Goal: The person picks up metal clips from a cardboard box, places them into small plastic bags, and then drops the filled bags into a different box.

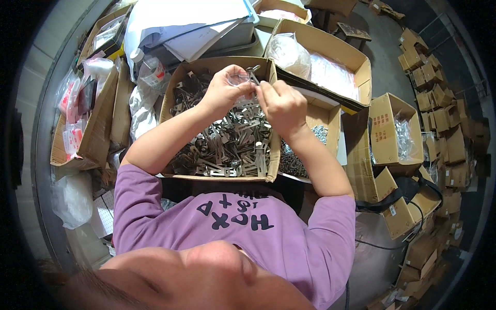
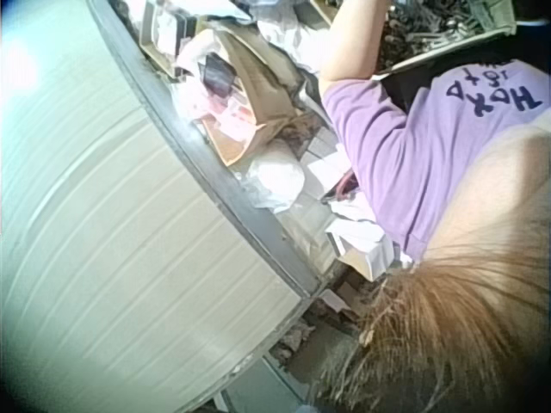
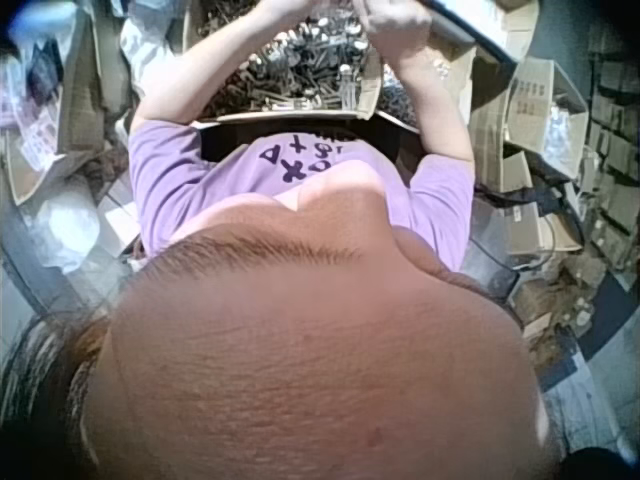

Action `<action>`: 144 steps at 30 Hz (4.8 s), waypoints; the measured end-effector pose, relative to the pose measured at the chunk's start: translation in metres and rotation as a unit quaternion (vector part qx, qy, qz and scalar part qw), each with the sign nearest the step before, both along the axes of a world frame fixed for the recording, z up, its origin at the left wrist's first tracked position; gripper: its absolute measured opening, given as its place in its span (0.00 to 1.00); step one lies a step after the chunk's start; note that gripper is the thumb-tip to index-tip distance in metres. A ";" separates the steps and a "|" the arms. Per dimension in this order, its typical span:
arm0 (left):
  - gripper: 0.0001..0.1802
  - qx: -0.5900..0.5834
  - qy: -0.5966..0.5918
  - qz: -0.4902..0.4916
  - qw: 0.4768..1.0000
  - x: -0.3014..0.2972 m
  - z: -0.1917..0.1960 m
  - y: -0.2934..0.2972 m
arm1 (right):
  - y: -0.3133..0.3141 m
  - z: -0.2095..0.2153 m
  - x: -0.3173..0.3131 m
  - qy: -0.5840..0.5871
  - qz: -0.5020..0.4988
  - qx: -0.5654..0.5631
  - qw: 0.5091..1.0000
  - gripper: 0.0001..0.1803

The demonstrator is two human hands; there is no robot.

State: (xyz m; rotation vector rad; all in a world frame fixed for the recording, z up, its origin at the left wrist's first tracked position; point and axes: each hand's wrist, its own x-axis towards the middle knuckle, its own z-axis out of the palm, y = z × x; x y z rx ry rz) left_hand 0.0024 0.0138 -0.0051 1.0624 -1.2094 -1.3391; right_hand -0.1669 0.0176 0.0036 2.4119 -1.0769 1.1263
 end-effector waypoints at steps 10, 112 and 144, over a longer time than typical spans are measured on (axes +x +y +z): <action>0.13 0.020 0.127 -0.017 0.991 0.004 -0.015 -0.005 | 0.008 0.001 0.003 0.084 -0.005 0.097 0.992 0.15; 0.24 0.011 -0.100 -0.204 0.974 0.017 -0.002 -0.013 | -0.177 -0.009 -0.013 0.111 -0.080 0.340 0.930 0.09; 0.26 0.027 0.065 -0.237 0.969 0.018 -0.009 -0.015 | -0.032 0.047 0.002 -0.161 0.372 0.508 0.761 0.17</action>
